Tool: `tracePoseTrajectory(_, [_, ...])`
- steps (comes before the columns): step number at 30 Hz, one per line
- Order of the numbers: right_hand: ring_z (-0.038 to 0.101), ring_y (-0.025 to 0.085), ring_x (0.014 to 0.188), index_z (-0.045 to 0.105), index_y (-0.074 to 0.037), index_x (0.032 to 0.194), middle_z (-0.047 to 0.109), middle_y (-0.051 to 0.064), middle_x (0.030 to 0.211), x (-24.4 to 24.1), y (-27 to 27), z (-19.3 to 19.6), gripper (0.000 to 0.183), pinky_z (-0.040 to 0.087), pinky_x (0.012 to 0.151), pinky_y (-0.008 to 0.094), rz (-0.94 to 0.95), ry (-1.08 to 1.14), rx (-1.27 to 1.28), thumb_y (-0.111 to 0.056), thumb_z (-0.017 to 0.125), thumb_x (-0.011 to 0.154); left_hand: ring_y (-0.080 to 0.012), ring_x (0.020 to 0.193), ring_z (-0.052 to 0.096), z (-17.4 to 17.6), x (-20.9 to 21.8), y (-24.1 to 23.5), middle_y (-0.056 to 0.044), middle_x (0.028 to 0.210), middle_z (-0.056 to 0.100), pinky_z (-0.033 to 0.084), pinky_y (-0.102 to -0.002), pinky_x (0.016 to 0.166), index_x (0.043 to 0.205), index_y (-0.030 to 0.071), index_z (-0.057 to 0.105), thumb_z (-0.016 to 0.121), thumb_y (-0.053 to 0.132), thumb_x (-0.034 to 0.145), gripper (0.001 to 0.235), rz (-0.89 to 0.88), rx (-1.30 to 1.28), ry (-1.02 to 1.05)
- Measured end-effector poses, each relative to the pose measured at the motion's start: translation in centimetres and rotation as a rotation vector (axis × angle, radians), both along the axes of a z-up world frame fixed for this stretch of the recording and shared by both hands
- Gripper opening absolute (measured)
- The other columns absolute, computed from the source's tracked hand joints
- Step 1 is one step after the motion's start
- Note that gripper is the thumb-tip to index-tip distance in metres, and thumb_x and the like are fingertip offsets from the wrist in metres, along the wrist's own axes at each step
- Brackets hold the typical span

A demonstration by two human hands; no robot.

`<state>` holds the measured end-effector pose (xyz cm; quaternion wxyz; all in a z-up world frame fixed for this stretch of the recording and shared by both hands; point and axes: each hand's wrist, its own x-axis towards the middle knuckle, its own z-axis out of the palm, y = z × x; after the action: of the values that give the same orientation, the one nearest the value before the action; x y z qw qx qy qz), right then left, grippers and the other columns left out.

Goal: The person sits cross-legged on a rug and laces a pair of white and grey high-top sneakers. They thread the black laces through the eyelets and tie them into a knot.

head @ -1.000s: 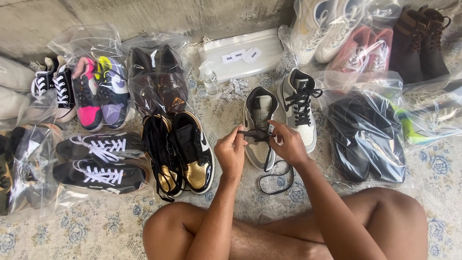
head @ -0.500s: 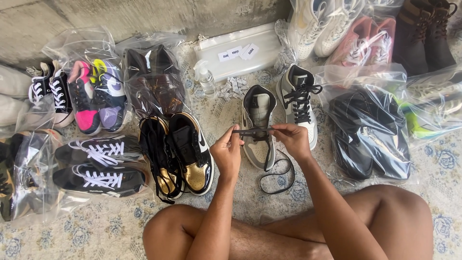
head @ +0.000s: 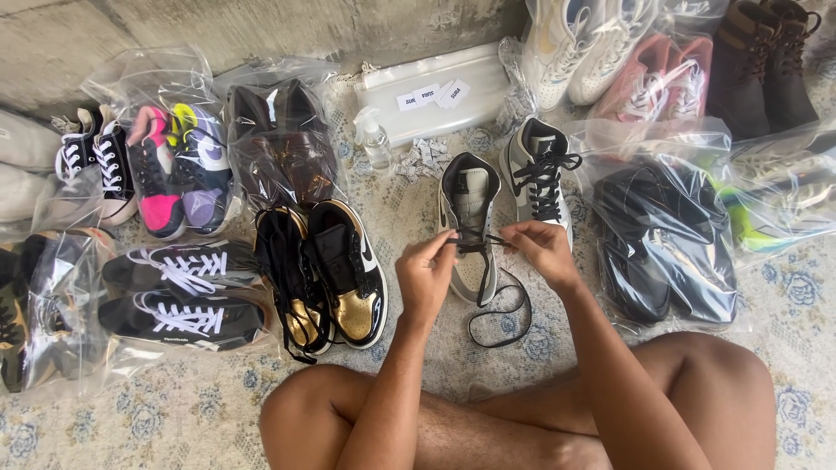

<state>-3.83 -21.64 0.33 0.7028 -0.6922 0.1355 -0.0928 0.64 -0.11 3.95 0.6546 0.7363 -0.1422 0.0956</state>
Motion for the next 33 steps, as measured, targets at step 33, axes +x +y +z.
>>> tracePoseTrajectory(33, [0.059,0.037,0.09,0.061,0.022,0.111,0.061,0.033,0.091,-1.8,10.2,-5.5,0.022,0.046,0.093,0.045,-0.375,-0.096,-0.648,0.006,0.055,0.097,-0.0256,0.082,0.068,0.6,-3.5,-3.5,-0.011,0.085,0.072,0.05,-0.035,0.072,0.104,0.01,0.078,0.069,0.02,0.099,0.015,-0.429,0.104,-0.122])
